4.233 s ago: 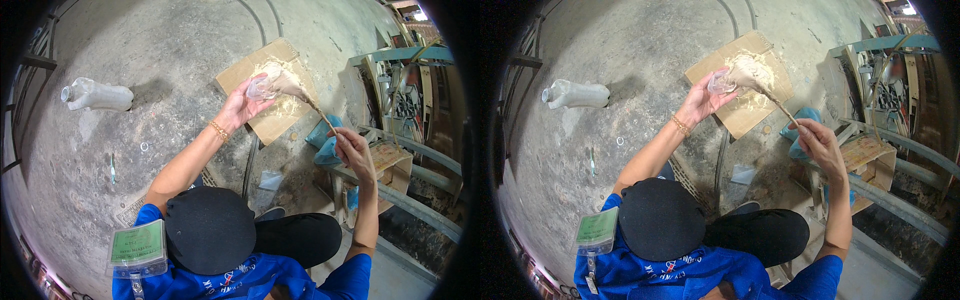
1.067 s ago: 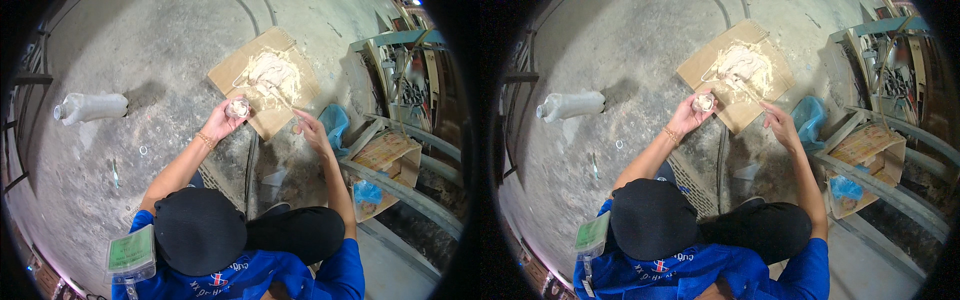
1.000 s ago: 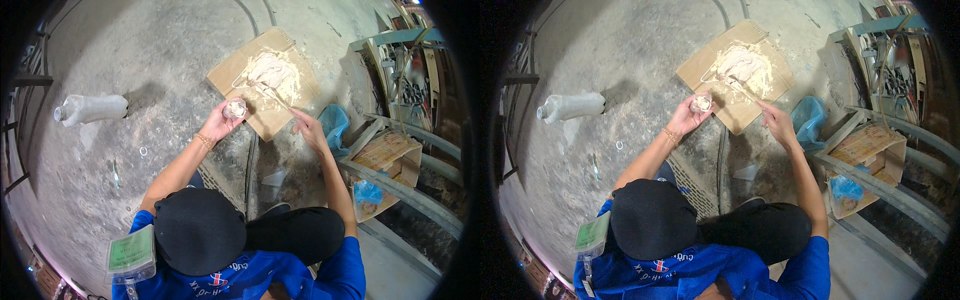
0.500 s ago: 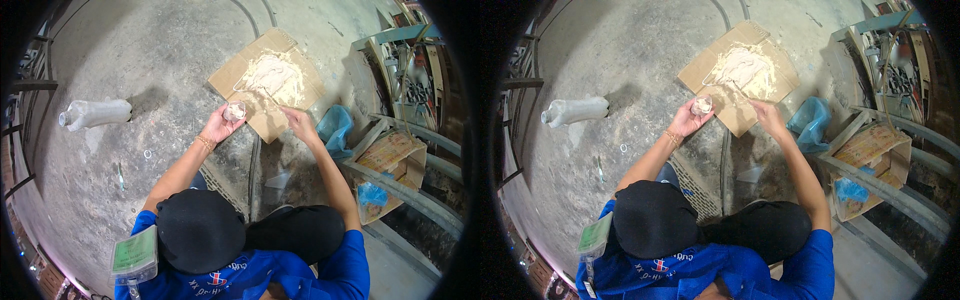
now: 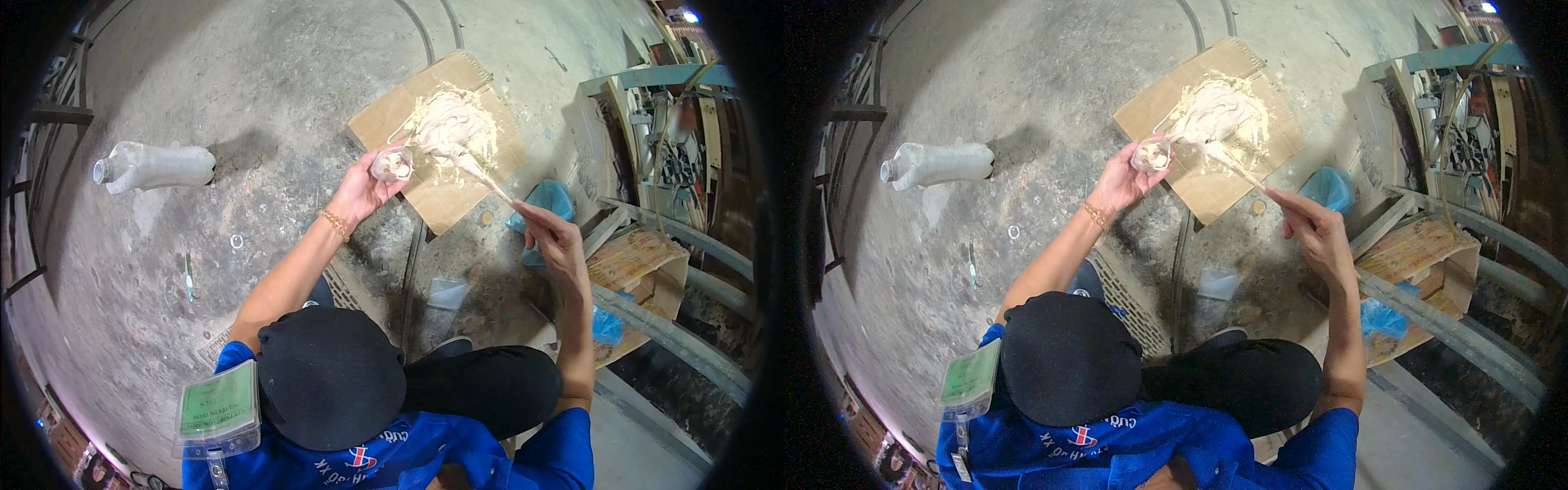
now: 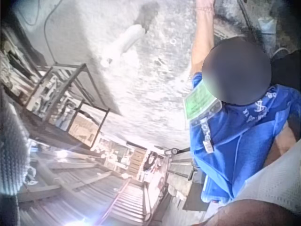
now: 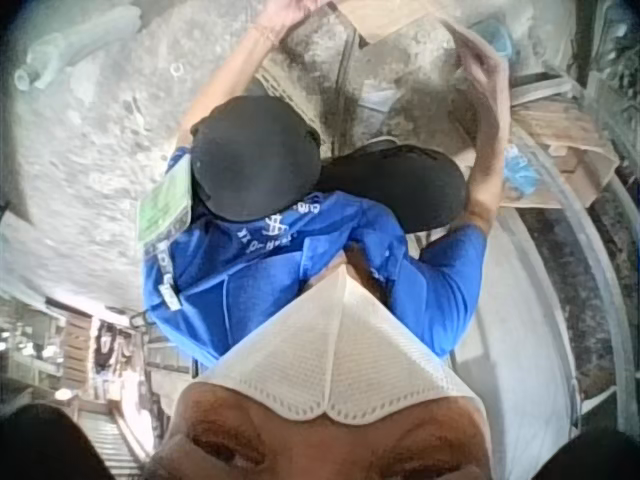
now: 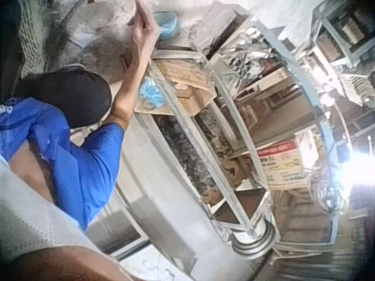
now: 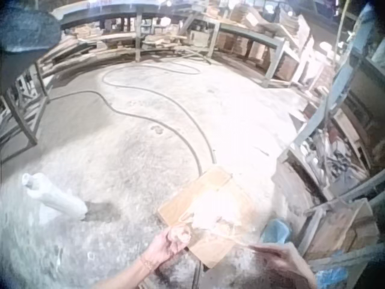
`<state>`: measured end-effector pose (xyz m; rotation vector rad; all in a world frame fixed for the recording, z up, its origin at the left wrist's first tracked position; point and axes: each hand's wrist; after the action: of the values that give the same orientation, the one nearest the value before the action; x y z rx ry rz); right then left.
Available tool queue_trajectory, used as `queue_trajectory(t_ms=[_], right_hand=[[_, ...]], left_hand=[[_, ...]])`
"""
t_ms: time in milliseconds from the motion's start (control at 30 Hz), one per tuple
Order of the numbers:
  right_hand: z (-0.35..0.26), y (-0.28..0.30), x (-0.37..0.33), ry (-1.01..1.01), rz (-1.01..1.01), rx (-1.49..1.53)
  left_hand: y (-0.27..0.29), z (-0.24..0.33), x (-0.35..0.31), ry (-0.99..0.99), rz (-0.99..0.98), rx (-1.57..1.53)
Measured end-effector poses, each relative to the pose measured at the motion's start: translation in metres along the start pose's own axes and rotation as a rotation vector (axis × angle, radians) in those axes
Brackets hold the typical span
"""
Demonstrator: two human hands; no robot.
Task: The person scoops a white powdery substance from a cardboard sheet into small plastic pouches using a wooden stick, then ties each pouch closed. The person repeats this process for multiple pouches.
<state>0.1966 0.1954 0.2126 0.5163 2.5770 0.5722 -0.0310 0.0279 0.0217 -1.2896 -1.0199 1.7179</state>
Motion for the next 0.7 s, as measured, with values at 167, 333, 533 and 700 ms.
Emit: queue_trajectory(t_ms=[167, 333, 533, 700], right_hand=[[-0.024, 0.007, -0.012, 0.148, 0.110, -0.344], [-0.037, 0.004, -0.015, 0.281, 0.213, -0.791], [-0.047, -0.005, -0.015, 0.414, 0.309, -1.064], [-0.051, -0.008, -0.019, 0.429, 0.323, -1.137]], left_hand=[[-0.031, 0.004, -0.001, 0.004, 0.018, 0.023], [-0.039, 0.006, -0.006, -0.002, -0.088, -0.042], [-0.032, 0.008, -0.006, -0.046, -0.122, -0.010], [-0.039, 0.005, -0.007, -0.074, -0.071, -0.009]])
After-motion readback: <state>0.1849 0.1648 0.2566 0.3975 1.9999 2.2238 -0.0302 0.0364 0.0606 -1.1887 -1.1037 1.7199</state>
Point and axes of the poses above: each hand's wrist, its own x-axis towards the middle knuckle, its own y-axis out of the back of the hand, z = x × y, and after that the axes turned 5 degrees about -z, right-handed
